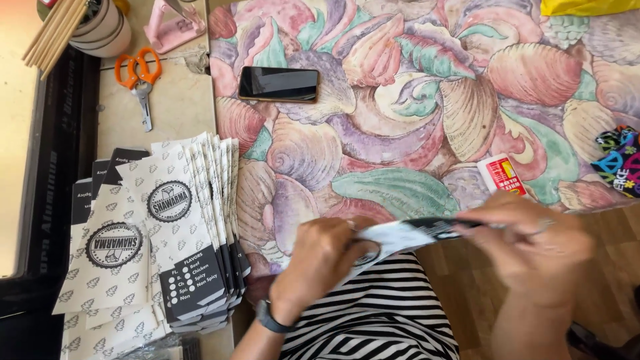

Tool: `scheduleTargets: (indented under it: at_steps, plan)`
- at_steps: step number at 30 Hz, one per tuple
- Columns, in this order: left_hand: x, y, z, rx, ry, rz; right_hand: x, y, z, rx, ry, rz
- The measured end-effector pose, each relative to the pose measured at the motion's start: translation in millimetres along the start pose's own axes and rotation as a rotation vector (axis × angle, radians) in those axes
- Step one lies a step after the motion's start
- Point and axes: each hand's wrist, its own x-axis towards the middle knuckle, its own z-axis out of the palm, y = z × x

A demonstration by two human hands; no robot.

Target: Applying white glue to the edges of printed paper bag templates and folding them to form completed bags.

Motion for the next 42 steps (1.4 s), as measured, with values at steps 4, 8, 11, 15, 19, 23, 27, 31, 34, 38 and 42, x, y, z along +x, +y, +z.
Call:
scheduleTargets:
  at_steps: [4, 8, 11, 15, 19, 23, 27, 31, 34, 38, 42]
  plan:
    - [-10, -56, -39, 0.016, -0.148, -0.070, -14, 93, -47, -0.132, 0.150, 0.165]
    - [16, -106, -63, -0.062, 0.076, -0.428, 12, 193, -31, 0.232, 0.456, 0.477]
    - [61, -158, -58, 0.186, 0.266, -0.464, 31, 204, 22, 0.223, 0.372, 0.633]
    - [132, -265, -47, 0.695, -0.055, -0.367, 40, 267, 54, 0.296, 0.267, 0.708]
    - [177, -287, -67, 0.570, -0.276, -0.317, 64, 254, 66, 0.318, 0.251, 0.770]
    - [195, -308, -83, 0.596, -0.413, -0.258, 74, 274, 78, 0.332, 0.178, 0.792]
    - [192, -293, -102, 0.674, -0.375, -0.064, 91, 268, 100, 0.330, 0.160, 0.765]
    - [188, -302, -106, 0.785, -0.254, 0.032, 114, 256, 130, 0.332, 0.158, 0.754]
    - [188, -282, -104, 0.618, -0.129, -0.014, 130, 260, 152, 0.357, 0.180, 0.729]
    - [178, -253, -77, 0.515, -0.260, 0.007, 145, 282, 178, 0.337, 0.156, 0.652]
    - [163, -247, -63, 0.606, -0.428, -0.036, 151, 271, 177, 0.234, 0.059, 0.581]
